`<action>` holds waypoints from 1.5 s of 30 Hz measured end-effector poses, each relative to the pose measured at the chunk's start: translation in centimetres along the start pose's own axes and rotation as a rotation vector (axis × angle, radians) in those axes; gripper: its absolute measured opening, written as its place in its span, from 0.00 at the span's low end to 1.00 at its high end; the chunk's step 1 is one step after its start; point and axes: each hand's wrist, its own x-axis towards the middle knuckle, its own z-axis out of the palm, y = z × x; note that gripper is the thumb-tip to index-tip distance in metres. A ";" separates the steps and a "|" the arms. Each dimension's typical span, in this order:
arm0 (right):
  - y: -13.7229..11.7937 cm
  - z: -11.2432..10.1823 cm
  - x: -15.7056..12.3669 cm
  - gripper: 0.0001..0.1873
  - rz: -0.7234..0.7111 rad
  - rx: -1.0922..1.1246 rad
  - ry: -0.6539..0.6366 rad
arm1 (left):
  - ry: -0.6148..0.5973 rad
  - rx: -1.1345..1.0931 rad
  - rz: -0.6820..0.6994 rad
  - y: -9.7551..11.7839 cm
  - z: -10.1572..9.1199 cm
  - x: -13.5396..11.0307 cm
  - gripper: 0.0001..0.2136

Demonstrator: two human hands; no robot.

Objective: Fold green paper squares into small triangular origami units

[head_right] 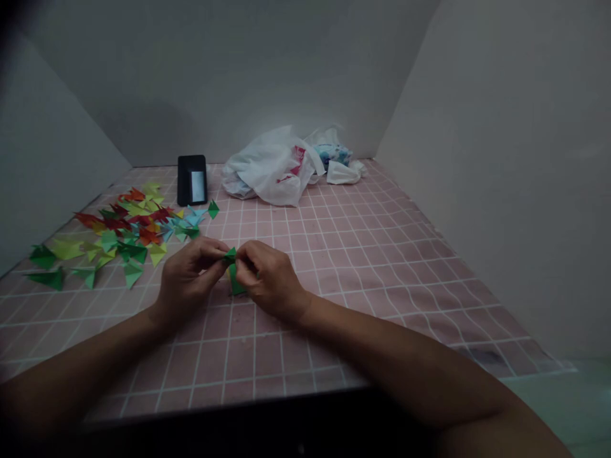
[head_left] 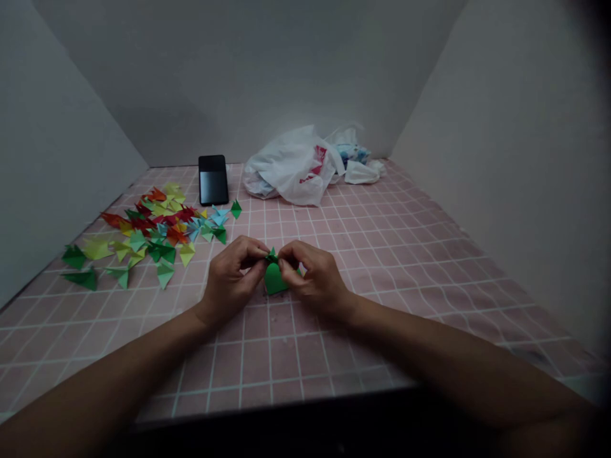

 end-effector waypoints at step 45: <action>1.1 0.4 0.5 0.12 0.632 0.682 0.019 | -0.005 0.101 0.093 -0.3 -0.4 0.3 0.08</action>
